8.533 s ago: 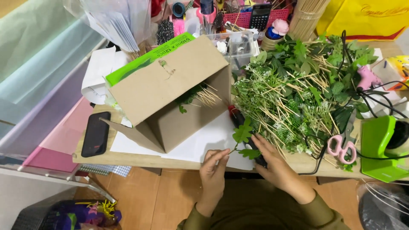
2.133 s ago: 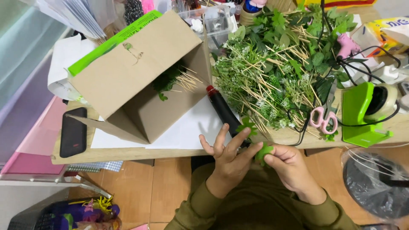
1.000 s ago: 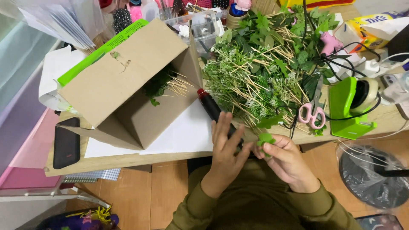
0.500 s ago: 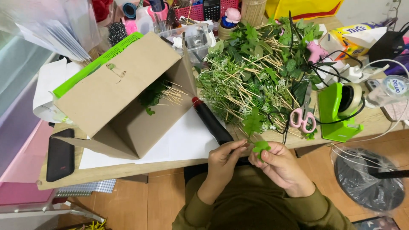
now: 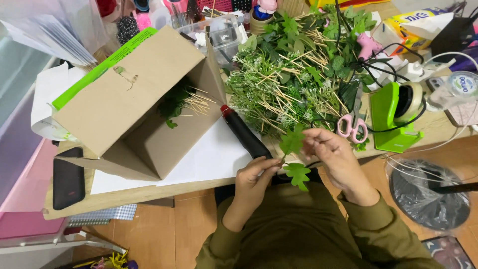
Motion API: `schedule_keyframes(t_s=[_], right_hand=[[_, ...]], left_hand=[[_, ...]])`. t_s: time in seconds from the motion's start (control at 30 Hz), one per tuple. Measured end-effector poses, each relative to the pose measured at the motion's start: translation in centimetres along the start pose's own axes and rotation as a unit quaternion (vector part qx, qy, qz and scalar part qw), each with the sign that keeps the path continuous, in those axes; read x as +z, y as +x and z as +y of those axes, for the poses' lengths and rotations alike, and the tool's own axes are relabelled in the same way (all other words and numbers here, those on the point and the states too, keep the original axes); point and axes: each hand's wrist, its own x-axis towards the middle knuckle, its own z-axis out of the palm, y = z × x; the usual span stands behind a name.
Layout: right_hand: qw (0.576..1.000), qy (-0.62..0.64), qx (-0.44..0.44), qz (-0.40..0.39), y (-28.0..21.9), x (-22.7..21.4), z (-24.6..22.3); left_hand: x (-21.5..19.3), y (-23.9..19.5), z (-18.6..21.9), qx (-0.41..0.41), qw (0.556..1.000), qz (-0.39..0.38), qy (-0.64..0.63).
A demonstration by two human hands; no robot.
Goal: The person uses a hot glue gun to attach artificial leaves to wooden skewers. They then wrap the stems with green floral tape to secure the leaves. The person works at a cluttered craft table with various supplies visible.
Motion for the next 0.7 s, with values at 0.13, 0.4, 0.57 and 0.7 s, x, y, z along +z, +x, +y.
schedule_keyframes(t_s=[0.13, 0.4, 0.57, 0.7], right_hand=[[1.000, -0.023, -0.019, 0.000, 0.1, 3.8, -2.1], [0.994, 0.006, 0.032, -0.107, -1.1, 2.4, -2.3], [0.992, 0.085, 0.038, -0.080, -2.2, 0.7, -1.0], [0.987, 0.106, 0.040, -0.114, -2.8, -1.4, -1.2]], left_hand=[[0.4, -0.5, 1.4, -0.011, 0.999, -0.030, 0.008], [-0.5, -1.8, 1.4, 0.020, 0.994, -0.088, 0.063], [0.2, -2.4, 1.3, 0.025, 0.993, -0.097, 0.061], [0.1, -2.4, 0.8, 0.039, 0.999, -0.007, 0.034]])
